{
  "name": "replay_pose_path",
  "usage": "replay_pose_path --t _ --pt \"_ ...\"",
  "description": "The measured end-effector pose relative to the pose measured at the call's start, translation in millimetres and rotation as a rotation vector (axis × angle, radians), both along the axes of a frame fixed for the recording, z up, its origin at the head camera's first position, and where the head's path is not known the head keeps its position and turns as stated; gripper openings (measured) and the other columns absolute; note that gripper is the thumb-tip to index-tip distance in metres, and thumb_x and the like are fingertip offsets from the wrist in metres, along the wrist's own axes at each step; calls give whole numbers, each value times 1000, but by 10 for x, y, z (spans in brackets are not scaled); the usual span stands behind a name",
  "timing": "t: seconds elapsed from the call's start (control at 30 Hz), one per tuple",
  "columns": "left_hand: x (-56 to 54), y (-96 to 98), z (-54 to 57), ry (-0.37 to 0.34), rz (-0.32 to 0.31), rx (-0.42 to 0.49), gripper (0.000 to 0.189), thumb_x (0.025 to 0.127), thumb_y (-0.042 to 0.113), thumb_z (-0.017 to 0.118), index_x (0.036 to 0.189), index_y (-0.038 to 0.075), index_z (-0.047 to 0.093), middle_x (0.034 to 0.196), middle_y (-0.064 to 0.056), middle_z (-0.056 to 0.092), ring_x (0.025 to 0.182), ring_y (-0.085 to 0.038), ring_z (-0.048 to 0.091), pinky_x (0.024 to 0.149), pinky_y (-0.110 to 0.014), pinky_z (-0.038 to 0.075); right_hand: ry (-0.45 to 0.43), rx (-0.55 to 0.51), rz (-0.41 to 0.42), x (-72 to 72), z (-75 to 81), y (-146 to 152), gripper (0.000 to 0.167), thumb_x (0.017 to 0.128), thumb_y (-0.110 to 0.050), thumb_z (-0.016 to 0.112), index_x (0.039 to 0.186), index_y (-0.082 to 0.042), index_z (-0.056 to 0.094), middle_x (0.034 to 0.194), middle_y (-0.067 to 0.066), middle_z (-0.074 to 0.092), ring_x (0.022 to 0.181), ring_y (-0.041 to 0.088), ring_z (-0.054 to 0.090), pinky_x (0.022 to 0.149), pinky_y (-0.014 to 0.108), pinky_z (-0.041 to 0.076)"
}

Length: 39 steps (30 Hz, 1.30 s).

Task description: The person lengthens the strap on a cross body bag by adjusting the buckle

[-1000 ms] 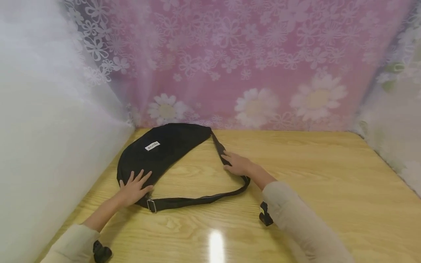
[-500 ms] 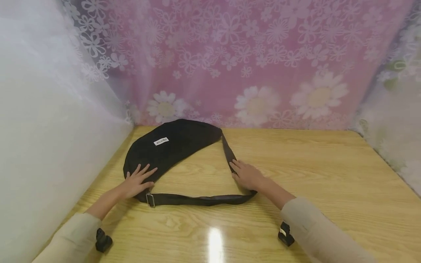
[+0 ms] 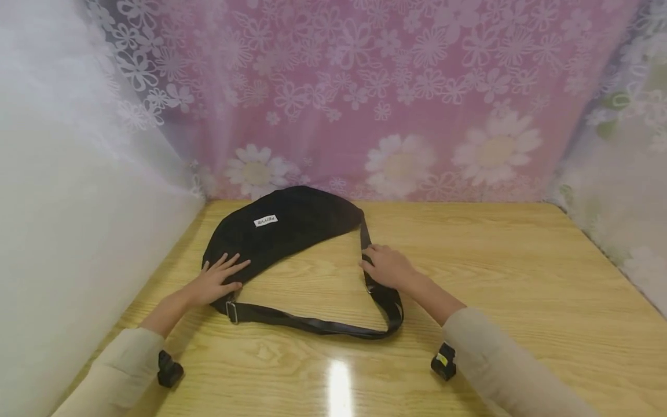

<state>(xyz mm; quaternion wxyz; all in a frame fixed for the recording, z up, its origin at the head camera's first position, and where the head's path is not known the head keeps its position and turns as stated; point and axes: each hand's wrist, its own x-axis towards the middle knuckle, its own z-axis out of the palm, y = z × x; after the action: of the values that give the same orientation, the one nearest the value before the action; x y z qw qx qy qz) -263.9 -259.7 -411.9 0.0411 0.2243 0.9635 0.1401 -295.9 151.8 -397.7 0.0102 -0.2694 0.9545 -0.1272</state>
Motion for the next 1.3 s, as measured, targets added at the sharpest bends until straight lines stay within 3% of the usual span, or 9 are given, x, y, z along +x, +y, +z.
replay_pose_path --t 0.13,0.23,0.33,0.5,0.63,0.73,0.87,1.07,1.3 --pt "130 142 53 15 79 -76 56 96 34 47 142 4 33 144 -27 22 129 -50 12 95 -69 9 82 -27 66 -401 -43 34 42 93 -2 49 133 6 42 138 29 31 110 47 45 68 41 48" --pt "220 246 50 -38 136 -89 59 97 36 45 144 5 28 145 -26 19 129 -51 9 94 -70 8 126 58 80 -640 -89 89 58 85 12 49 140 3 33 144 26 21 105 44 48 46 27 35" --pt "266 319 29 -73 150 -59 59 97 34 45 145 6 26 146 -25 15 130 -50 5 94 -71 6 128 147 65 -794 -112 143 68 81 15 49 143 -1 28 147 24 16 114 43 42 43 24 26" --pt "242 337 -24 -71 99 20 55 98 29 44 144 3 27 145 -28 15 129 -52 3 93 -71 7 101 195 57 -894 -127 204 65 81 14 45 142 -1 30 146 23 18 126 42 30 45 26 26" --pt "155 280 -70 -42 65 35 54 98 29 44 144 4 29 145 -28 16 129 -52 4 93 -71 7 134 197 51 -893 -148 248 62 82 13 47 141 -2 34 145 22 23 123 43 33 46 27 29" --pt "79 215 -87 -21 38 47 54 98 28 45 143 4 30 145 -28 17 129 -51 4 94 -71 7 195 199 63 -852 -170 298 56 86 8 49 139 -2 37 143 23 27 120 44 37 52 32 39" --pt "-6 119 -95 -19 -13 75 53 97 26 46 143 4 31 145 -27 17 130 -50 3 94 -70 6 275 192 100 -726 -202 390 47 91 0 50 137 -1 41 140 24 31 115 44 42 63 41 46" --pt "-151 10 -106 -12 -103 91 51 98 28 44 143 6 32 146 -25 17 131 -48 3 96 -69 7 338 164 128 -476 -207 496 47 89 -4 55 134 1 44 136 25 37 109 44 47 63 42 48" --pt "-277 -49 -73 8 -132 63 49 98 25 44 143 7 33 146 -25 16 132 -47 4 97 -67 8 369 158 118 -311 -151 517 43 87 0 58 129 -1 51 128 24 44 104 41 51 66 43 48"
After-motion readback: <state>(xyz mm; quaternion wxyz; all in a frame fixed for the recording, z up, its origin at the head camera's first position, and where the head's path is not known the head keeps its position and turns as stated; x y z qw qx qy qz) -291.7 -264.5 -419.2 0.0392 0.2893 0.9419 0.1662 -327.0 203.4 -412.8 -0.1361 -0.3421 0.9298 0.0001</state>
